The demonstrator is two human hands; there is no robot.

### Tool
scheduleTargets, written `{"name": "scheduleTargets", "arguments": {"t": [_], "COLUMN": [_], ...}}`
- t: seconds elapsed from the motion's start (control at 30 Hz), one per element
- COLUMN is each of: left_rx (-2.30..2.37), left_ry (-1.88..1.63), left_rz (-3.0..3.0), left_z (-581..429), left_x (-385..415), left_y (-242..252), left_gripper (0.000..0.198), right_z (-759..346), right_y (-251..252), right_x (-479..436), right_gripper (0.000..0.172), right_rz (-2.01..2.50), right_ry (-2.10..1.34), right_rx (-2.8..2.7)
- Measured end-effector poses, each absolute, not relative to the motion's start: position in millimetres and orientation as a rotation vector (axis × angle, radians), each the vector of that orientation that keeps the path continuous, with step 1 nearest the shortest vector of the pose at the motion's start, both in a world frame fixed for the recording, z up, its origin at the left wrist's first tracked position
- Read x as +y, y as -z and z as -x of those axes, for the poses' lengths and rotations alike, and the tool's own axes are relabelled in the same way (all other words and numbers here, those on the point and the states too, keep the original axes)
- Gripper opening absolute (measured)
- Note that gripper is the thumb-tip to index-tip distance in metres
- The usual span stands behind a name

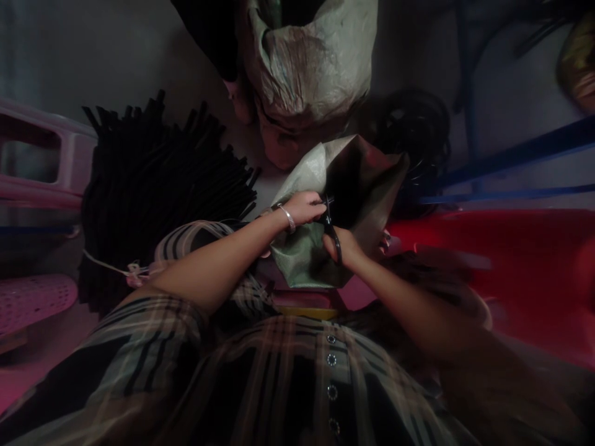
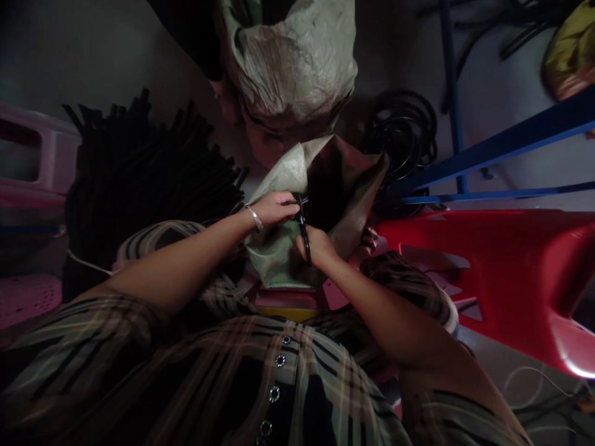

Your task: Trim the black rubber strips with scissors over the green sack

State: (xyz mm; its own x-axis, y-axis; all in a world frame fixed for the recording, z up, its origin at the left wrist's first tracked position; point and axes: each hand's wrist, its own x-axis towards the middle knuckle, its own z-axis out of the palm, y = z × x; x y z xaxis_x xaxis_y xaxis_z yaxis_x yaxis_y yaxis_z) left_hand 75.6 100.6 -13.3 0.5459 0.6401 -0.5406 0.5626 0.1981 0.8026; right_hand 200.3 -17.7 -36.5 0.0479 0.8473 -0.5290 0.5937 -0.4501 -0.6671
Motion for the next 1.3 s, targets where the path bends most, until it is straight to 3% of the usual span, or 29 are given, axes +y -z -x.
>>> {"name": "scheduleTargets", "arguments": {"t": [0.2, 0.47, 0.8, 1.07, 1.3], "left_rx": [1.085, 1.102, 0.979, 1.053, 1.235], "left_ry": [-0.046, -0.082, -0.006, 0.012, -0.066], "left_rz": [-1.488, -2.027, -1.989, -1.93, -1.63], "left_z": [-73, -65, -71, -69, -71], "left_x": [105, 114, 104, 107, 109], "left_y": [7, 2, 8, 13, 12], "left_gripper": [0.011, 0.027, 0.024, 0.021, 0.018], "right_z": [-201, -205, -205, -208, -206], "right_y": [38, 47, 48, 50, 39], "right_x": [-21, -21, -17, -19, -13], "right_gripper": [0.011, 0.011, 0.017, 0.012, 0.01], "right_rz": [2.041, 2.035, 2.076, 2.067, 2.12], "right_ry": [-1.357, -1.421, -1.377, -1.479, -1.43], "right_rx": [-1.36, -1.217, -1.308, -1.078, -1.295]}}
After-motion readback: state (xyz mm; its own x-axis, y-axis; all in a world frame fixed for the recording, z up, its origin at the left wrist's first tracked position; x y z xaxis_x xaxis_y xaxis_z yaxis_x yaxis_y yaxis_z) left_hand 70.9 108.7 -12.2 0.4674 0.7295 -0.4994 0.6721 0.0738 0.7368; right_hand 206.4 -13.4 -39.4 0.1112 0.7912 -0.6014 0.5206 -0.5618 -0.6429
